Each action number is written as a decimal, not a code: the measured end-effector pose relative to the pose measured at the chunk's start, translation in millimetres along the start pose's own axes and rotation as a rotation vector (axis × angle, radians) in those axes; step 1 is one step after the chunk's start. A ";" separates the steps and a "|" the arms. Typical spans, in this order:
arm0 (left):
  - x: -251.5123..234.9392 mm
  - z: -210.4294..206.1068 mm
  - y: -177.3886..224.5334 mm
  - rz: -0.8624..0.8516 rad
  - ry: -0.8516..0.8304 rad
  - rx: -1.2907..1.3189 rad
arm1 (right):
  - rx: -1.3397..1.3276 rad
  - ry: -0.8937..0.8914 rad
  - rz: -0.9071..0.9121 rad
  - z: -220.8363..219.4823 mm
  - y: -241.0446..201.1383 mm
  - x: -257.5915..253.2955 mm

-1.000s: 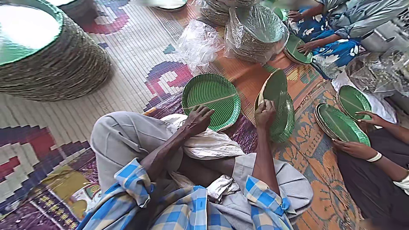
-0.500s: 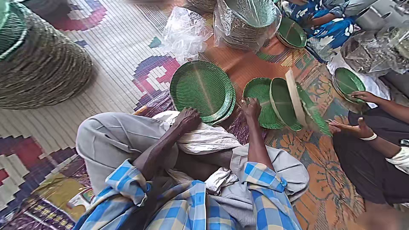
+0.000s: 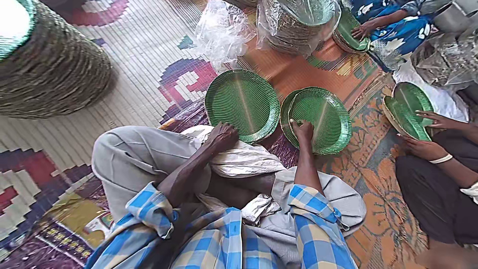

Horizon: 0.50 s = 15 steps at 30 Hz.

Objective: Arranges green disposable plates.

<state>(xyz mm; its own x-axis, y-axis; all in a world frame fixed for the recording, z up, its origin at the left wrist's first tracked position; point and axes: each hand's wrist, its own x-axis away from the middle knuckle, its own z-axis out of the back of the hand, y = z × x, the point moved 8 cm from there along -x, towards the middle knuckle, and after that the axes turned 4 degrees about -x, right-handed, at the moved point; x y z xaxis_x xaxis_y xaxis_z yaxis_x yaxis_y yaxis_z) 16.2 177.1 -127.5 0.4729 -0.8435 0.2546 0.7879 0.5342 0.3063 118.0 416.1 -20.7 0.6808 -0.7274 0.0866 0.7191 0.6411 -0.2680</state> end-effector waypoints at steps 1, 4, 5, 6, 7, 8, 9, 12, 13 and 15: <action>-0.6 -0.8 0.7 -0.003 -0.001 0.001 | -0.107 -0.192 -0.153 3.9 -8.7 2.3; 0.4 0.5 0.0 0.003 0.005 0.014 | -0.212 -0.193 -0.211 6.9 -25.7 12.5; 1.0 1.2 0.2 0.004 0.007 0.016 | -0.177 -0.212 -0.200 5.1 -27.3 14.3; 0.9 1.2 0.6 0.004 0.006 0.015 | -0.125 -0.248 -0.207 2.2 -25.3 13.3; 0.4 0.7 0.5 0.003 0.003 0.013 | -0.071 -0.287 -0.227 -2.3 -19.1 8.5; -0.3 -0.5 -0.1 0.001 -0.001 0.008 | -0.035 -0.298 -0.246 -9.4 -6.3 -0.8; -1.1 -2.0 -0.5 -0.001 -0.003 0.000 | -0.047 -0.199 -0.230 -18.6 13.5 -13.7; -2.1 4.9 2.4 -0.063 0.122 -0.007 | -0.174 0.329 0.019 -14.9 41.6 -38.3; 1.1 14.6 6.2 -0.120 0.260 0.007 | -0.209 0.413 0.140 -0.9 27.1 -32.6; 19.0 40.2 14.9 -0.232 0.644 0.035 | -0.237 0.514 0.402 13.1 -16.8 -5.0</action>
<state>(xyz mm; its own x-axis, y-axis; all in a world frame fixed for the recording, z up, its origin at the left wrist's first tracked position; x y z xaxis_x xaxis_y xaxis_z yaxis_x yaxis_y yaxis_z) 21.1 171.3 -81.2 0.4426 -0.7953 -0.4143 0.8889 0.3282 0.3196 104.4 412.2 -4.1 0.6933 -0.5060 -0.5132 0.3353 0.8568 -0.3918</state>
